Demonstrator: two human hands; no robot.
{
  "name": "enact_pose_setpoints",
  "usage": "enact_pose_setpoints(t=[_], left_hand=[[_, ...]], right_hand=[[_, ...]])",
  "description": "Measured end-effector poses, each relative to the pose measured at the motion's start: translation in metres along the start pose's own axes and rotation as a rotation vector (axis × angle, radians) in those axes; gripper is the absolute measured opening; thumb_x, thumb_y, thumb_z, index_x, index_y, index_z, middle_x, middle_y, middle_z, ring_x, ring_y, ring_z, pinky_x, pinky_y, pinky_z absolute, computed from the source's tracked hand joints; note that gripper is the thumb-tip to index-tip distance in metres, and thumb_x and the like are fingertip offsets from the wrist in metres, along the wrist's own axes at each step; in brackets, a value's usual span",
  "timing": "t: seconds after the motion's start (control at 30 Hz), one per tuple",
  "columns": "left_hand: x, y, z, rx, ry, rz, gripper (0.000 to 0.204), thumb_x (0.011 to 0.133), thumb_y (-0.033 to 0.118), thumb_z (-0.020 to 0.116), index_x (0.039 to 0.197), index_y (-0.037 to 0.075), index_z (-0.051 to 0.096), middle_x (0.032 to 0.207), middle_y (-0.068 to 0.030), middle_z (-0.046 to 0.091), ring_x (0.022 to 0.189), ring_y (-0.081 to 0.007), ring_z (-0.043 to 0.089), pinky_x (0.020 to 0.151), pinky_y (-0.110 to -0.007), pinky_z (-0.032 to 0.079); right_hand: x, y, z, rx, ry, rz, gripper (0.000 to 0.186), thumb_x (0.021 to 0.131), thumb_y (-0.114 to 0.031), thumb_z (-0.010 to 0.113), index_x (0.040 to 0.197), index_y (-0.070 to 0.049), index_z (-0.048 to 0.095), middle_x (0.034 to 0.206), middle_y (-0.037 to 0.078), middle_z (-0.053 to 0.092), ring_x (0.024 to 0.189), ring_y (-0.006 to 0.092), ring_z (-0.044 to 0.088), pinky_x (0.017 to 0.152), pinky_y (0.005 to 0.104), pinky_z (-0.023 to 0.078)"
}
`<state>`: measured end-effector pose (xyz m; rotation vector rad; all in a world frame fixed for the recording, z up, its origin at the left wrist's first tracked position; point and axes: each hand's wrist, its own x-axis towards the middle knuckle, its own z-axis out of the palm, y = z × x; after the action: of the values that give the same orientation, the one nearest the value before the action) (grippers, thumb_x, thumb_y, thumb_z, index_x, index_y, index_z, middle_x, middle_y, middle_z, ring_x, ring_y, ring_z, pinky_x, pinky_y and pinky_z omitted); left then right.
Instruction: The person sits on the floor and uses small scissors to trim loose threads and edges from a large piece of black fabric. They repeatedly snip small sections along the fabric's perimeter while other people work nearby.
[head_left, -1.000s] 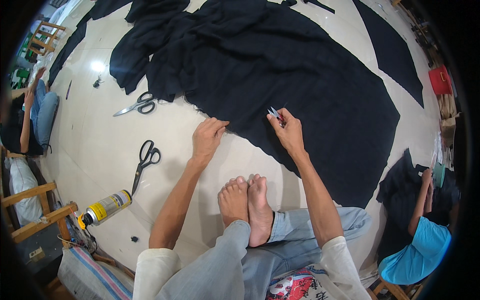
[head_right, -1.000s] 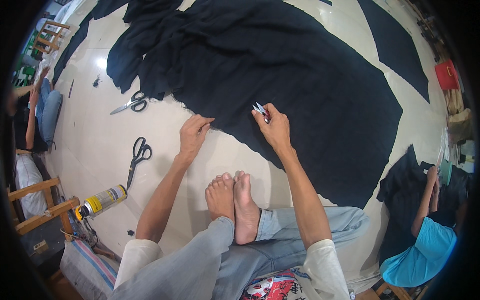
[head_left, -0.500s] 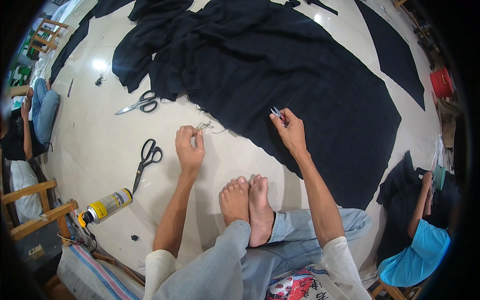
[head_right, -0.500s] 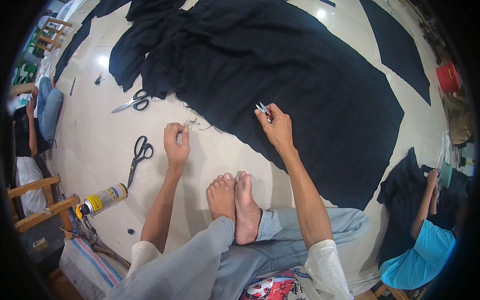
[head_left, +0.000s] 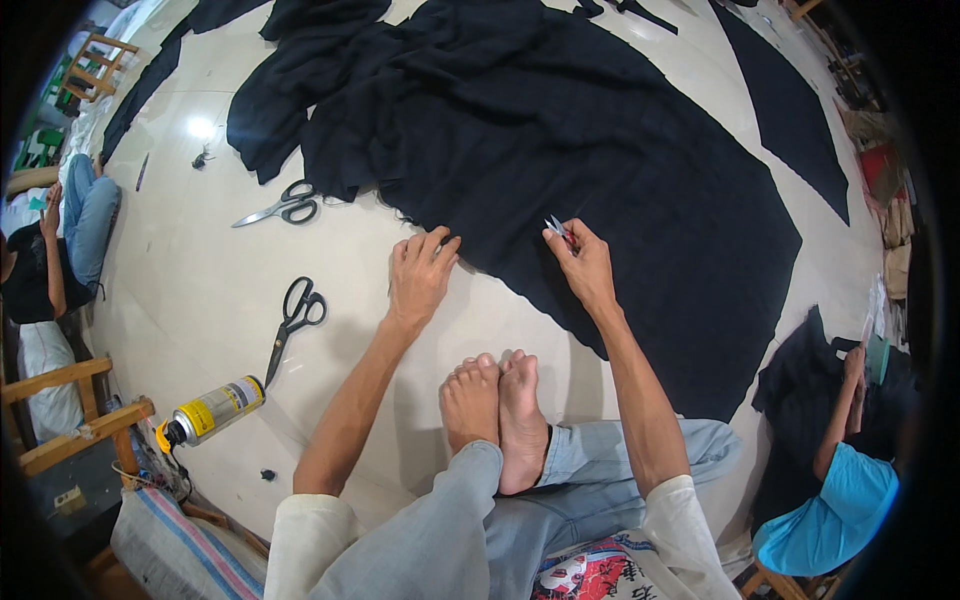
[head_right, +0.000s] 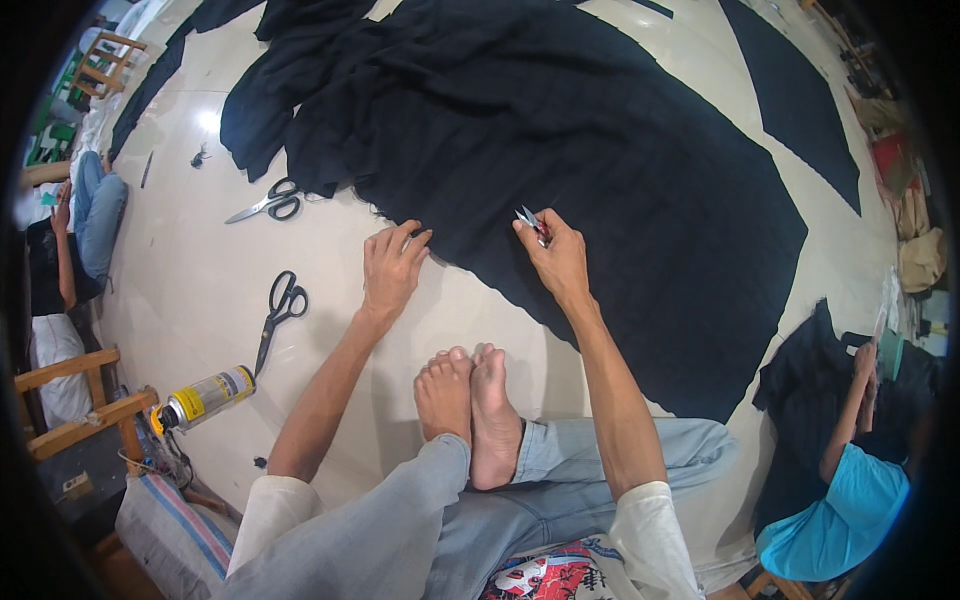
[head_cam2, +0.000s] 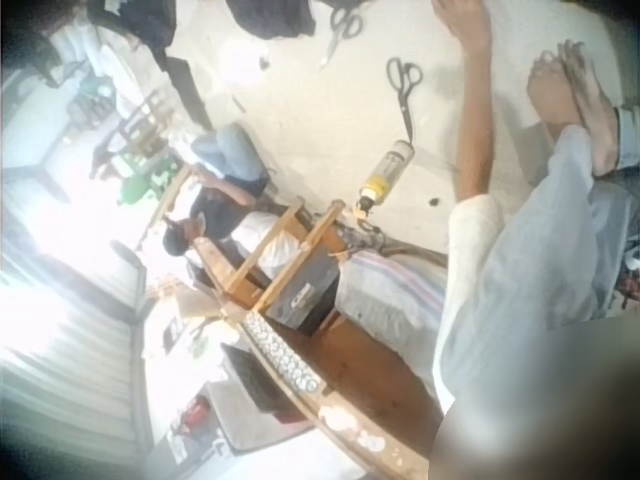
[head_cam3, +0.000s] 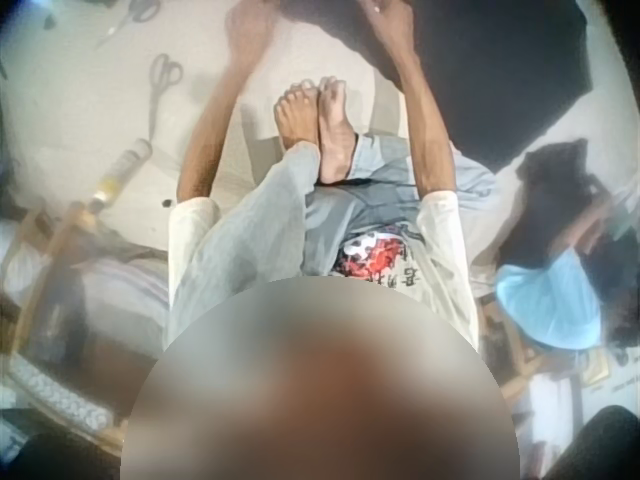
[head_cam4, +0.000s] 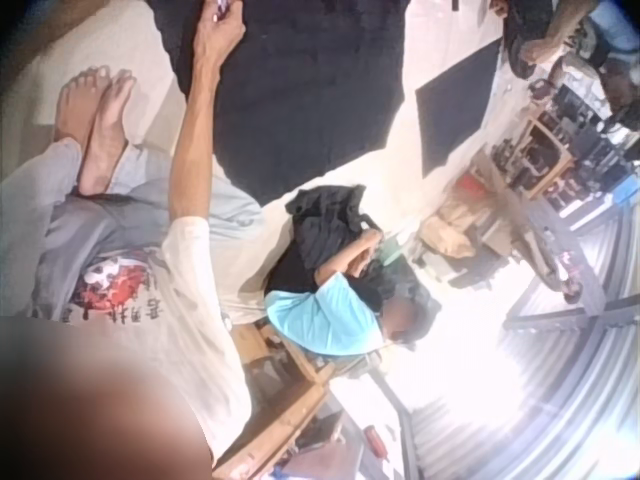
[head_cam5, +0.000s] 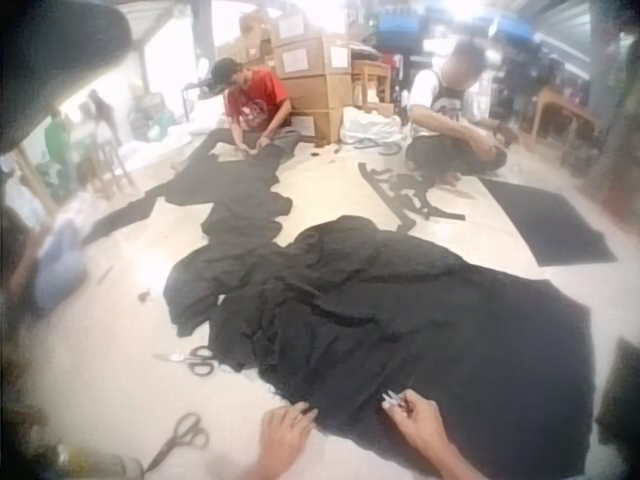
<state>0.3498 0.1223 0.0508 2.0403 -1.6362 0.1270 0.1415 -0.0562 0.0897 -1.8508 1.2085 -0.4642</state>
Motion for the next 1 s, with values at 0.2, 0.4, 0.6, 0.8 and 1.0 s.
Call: enact_pose_setpoints(t=[0.2, 0.4, 0.6, 0.8, 1.0], left_hand=[[0.007, -0.023, -0.009, -0.203, 0.1, 0.078, 0.02, 0.086, 0.001, 0.078, 0.104, 0.002, 0.071, 0.099, -0.0096, 0.072, 0.088, -0.0271, 0.071, 0.076, -0.039, 0.058], [-0.012, -0.033, -0.015, -0.331, 0.094, -0.002, 0.013, 0.087, -0.003, 0.076, 0.098, 0.0, 0.069, 0.103, -0.0124, 0.073, 0.086, -0.0293, 0.071, 0.074, -0.039, 0.058], [-0.005, -0.009, -0.03, -0.284, 0.081, 0.077, 0.01, 0.088, -0.003, 0.072, 0.096, -0.002, 0.067, 0.117, -0.0139, 0.073, 0.089, -0.0317, 0.069, 0.079, -0.04, 0.058], [-0.018, -0.016, -0.02, -0.358, 0.065, 0.083, 0.016, 0.088, -0.007, 0.071, 0.101, -0.003, 0.062, 0.122, -0.0171, 0.073, 0.091, -0.0329, 0.071, 0.081, -0.039, 0.058], [-0.021, -0.017, -0.023, -0.353, 0.075, 0.088, 0.015, 0.09, -0.005, 0.069, 0.103, -0.002, 0.061, 0.124, -0.0182, 0.073, 0.092, -0.0339, 0.072, 0.081, -0.042, 0.058]], right_hand=[[0.004, 0.009, 0.0, 0.111, -0.011, 0.049, 0.038, 0.096, -0.037, 0.075, 0.09, -0.001, 0.066, 0.065, 0.0, 0.052, 0.062, 0.0106, 0.044, 0.058, 0.0327, 0.036], [0.005, 0.007, -0.001, 0.13, -0.037, 0.082, 0.036, 0.096, -0.035, 0.076, 0.091, 0.0, 0.067, 0.067, -0.002, 0.053, 0.062, 0.0098, 0.043, 0.058, 0.0309, 0.035], [-0.016, -0.023, 0.004, 0.0, -0.16, -0.07, 0.033, 0.096, -0.032, 0.075, 0.1, 0.0, 0.07, 0.069, 0.009, 0.067, 0.061, 0.0189, 0.06, 0.061, 0.0366, 0.047], [-0.032, -0.068, 0.042, -0.398, -0.329, -0.599, 0.028, 0.093, -0.027, 0.074, 0.104, -0.003, 0.066, 0.092, 0.015, 0.072, 0.071, 0.034, 0.072, 0.062, 0.0435, 0.056], [-0.021, -0.07, 0.058, -0.523, -0.372, -0.684, 0.021, 0.097, -0.024, 0.069, 0.099, -0.003, 0.066, 0.089, 0.015, 0.069, 0.066, 0.0331, 0.071, 0.058, 0.0435, 0.055]])
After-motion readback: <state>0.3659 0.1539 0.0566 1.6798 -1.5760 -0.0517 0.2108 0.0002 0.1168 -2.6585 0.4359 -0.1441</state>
